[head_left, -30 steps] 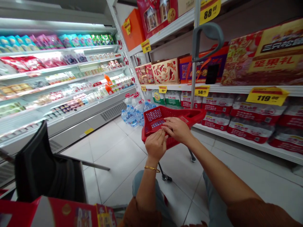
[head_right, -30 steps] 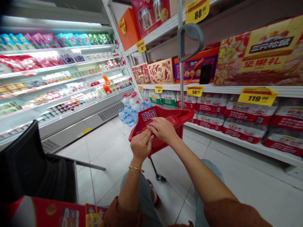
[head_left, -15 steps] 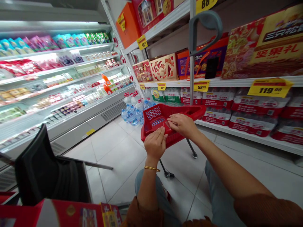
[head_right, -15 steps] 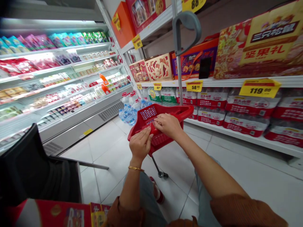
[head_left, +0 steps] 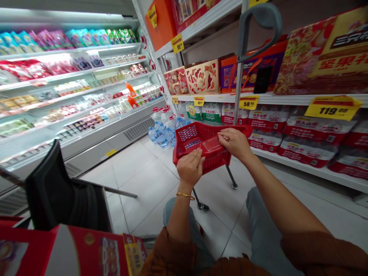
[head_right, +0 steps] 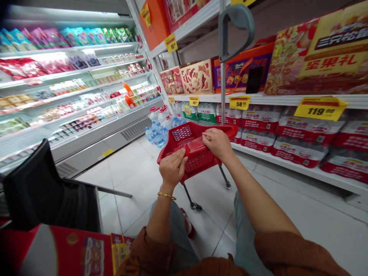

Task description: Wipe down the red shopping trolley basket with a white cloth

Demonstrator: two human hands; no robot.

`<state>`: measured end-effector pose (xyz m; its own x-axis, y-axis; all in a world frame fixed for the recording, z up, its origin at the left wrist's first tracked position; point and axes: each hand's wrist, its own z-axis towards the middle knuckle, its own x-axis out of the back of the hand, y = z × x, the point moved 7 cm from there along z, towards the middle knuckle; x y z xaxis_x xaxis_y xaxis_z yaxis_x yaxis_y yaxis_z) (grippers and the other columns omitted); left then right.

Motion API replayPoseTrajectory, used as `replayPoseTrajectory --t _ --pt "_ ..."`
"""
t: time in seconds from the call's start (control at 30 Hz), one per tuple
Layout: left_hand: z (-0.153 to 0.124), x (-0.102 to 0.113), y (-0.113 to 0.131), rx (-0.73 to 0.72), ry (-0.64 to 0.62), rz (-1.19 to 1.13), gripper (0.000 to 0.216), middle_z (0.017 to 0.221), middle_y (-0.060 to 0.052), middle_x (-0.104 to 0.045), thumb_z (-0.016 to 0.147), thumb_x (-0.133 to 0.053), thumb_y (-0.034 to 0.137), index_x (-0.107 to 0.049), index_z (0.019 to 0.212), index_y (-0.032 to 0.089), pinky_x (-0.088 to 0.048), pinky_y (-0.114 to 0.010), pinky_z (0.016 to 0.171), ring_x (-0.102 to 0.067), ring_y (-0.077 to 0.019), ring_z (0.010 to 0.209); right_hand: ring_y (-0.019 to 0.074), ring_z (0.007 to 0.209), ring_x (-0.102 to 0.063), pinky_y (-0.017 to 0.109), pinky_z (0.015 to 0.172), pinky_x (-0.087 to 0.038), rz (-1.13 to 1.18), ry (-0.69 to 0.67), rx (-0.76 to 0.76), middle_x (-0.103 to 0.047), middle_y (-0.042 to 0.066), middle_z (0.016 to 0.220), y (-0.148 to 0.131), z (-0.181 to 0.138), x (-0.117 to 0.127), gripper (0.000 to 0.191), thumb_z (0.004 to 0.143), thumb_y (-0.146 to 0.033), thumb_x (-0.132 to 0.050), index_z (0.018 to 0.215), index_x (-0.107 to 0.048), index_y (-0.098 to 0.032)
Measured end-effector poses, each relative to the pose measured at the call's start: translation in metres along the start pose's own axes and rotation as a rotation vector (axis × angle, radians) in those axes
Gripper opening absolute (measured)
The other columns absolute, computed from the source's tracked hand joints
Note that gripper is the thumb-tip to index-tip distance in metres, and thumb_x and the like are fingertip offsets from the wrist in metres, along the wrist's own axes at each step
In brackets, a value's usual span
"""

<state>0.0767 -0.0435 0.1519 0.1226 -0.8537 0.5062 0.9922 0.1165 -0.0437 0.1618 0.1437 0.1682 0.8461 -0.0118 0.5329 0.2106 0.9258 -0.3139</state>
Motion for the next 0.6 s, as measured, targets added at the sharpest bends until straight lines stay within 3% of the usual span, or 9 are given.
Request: replayPoseTrajectory --t 0.17,0.3,0.47,0.6 --pt "0.000 0.000 0.000 0.004 -0.009 -0.009 0.026 0.110 -0.008 -0.075 0.092 -0.058 0.022 -0.069 0.114 0.016 -0.056 -0.036 0.081 -0.073 -0.0214 0.097 0.0206 0.089 -0.069 0.034 0.084 -0.055 0.020 0.062 0.070 -0.075 0.008 0.095 -0.041 -0.010 0.000 0.021 0.090 -0.024 -0.055 0.094 -0.075 -0.019" --pt "0.000 0.000 -0.003 -0.001 -0.020 -0.025 0.027 0.111 -0.009 -0.075 0.092 -0.057 0.021 -0.069 0.115 0.015 -0.056 -0.036 0.082 -0.073 -0.0216 0.098 0.0224 0.103 -0.067 0.041 0.098 -0.052 0.025 0.101 0.274 -0.074 0.010 0.108 -0.080 -0.030 -0.012 0.020 0.092 -0.023 -0.055 0.101 -0.073 -0.018" --pt "-0.001 0.001 -0.005 -0.006 -0.038 -0.047 0.027 0.112 -0.008 -0.074 0.092 -0.058 0.024 -0.069 0.115 0.017 -0.057 -0.035 0.082 -0.073 -0.0213 0.099 0.0207 0.105 -0.067 0.038 0.097 -0.054 -0.023 0.280 0.425 -0.074 0.010 0.109 -0.077 -0.048 -0.014 0.021 0.089 -0.021 -0.062 0.108 -0.070 -0.020" --pt "0.001 0.002 -0.005 -0.025 -0.034 -0.049 0.026 0.112 -0.008 -0.074 0.092 -0.058 0.024 -0.070 0.115 0.018 -0.058 -0.035 0.080 -0.073 -0.0212 0.098 0.0200 0.104 -0.067 0.038 0.095 -0.055 -0.066 0.254 0.448 -0.074 0.009 0.107 -0.063 -0.048 -0.016 0.020 0.089 -0.023 -0.063 0.108 -0.069 -0.023"
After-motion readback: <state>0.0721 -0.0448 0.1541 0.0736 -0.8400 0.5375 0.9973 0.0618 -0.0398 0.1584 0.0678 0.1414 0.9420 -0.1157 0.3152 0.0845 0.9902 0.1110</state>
